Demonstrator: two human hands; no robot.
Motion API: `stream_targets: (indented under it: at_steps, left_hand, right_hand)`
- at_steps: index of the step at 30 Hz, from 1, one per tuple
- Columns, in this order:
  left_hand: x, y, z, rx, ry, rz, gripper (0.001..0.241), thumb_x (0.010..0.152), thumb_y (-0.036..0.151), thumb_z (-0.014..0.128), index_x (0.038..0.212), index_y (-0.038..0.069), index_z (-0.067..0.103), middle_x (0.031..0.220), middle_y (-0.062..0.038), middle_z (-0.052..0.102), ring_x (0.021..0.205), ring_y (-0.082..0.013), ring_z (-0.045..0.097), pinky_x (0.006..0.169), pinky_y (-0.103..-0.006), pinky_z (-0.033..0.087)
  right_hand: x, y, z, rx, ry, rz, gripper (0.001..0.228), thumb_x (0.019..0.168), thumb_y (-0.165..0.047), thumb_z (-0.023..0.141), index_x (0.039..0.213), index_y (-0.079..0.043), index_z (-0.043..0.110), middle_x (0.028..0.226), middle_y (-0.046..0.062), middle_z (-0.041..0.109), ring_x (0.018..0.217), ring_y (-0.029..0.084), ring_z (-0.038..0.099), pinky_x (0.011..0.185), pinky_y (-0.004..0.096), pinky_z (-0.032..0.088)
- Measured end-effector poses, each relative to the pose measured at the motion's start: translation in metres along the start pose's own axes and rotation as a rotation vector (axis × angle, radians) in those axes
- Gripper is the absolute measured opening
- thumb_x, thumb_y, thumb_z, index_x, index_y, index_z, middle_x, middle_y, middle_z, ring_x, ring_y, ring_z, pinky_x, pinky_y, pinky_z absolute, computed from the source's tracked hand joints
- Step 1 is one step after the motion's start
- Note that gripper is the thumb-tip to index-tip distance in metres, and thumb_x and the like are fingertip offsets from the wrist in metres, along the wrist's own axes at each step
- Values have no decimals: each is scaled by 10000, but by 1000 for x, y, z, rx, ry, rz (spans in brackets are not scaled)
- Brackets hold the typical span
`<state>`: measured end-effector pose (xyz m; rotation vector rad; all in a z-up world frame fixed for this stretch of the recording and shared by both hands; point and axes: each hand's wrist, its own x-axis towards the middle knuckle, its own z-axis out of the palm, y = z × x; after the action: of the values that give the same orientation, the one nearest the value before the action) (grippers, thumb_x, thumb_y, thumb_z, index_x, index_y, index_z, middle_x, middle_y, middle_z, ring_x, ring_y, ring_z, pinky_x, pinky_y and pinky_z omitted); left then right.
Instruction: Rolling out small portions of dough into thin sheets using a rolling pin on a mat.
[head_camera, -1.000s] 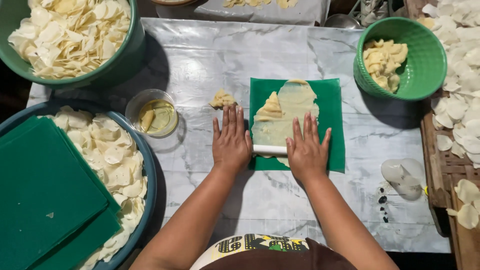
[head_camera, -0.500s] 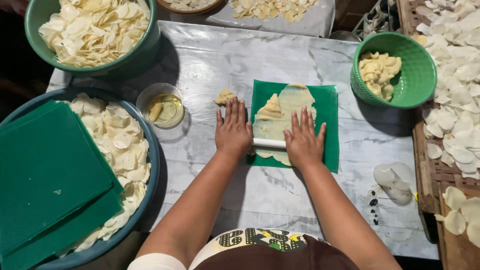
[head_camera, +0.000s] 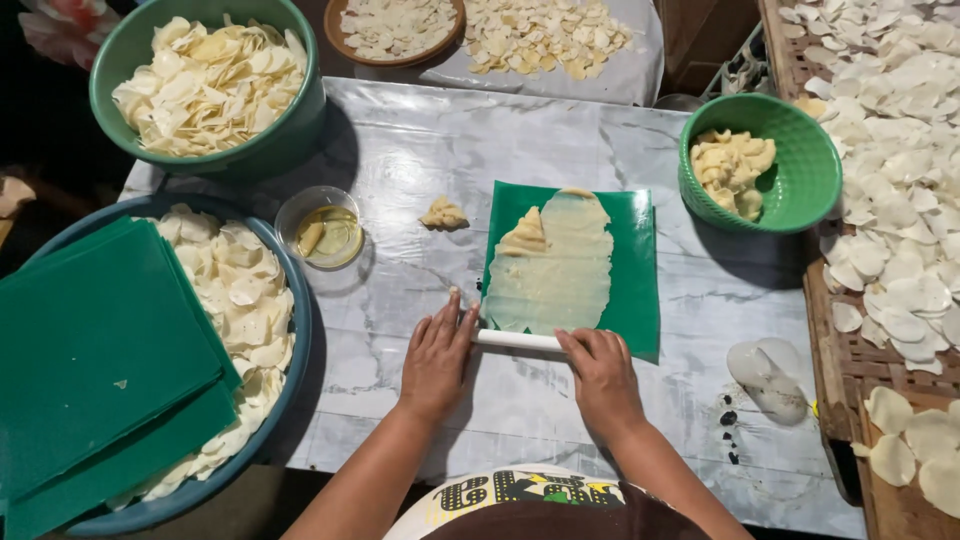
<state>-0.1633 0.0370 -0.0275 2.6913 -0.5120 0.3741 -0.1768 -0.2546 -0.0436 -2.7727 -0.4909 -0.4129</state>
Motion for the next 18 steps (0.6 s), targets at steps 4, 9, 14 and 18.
stream_targets:
  at_steps: [4, 9, 14, 18]
  left_hand:
    - [22, -13, 6, 116, 146, 136, 636, 947, 223, 584, 1566, 241, 439, 1535, -97, 507, 1195, -222, 612, 1100, -447, 382]
    - [106, -31, 5, 125, 298, 251, 488, 941, 242, 610, 1426, 292, 599, 1338, -4, 638, 1091, -197, 662, 1012, -414, 466]
    - [176, -47, 38, 36, 207, 156, 306, 1008, 351, 575, 1288, 271, 668, 1339, -27, 639, 1167, -254, 644, 960, -430, 494]
    - [200, -29, 38, -29, -152, -59, 545, 1059, 350, 361, 1531, 90, 443, 1629, -194, 381, 1525, -348, 328, 1133, -453, 381]
  right_hand:
    - [17, 17, -4, -49, 46, -83, 399, 932, -130, 573, 1312, -233, 639, 1077, 8, 548, 1055, 252, 586, 926, 418, 479]
    - [89, 43, -32, -111, 30, -80, 500, 868, -112, 597, 1313, -338, 638, 1091, -15, 535, 1067, 243, 581, 875, 401, 481]
    - [144, 78, 1, -81, 13, -38, 523, 899, -115, 580, 1365, -348, 628, 1121, -8, 544, 1113, 253, 577, 899, 411, 480]
    - [166, 81, 25, -54, -84, -3, 449, 966, -236, 596, 1415, -254, 608, 1224, 59, 572, 1186, 291, 586, 986, 473, 464]
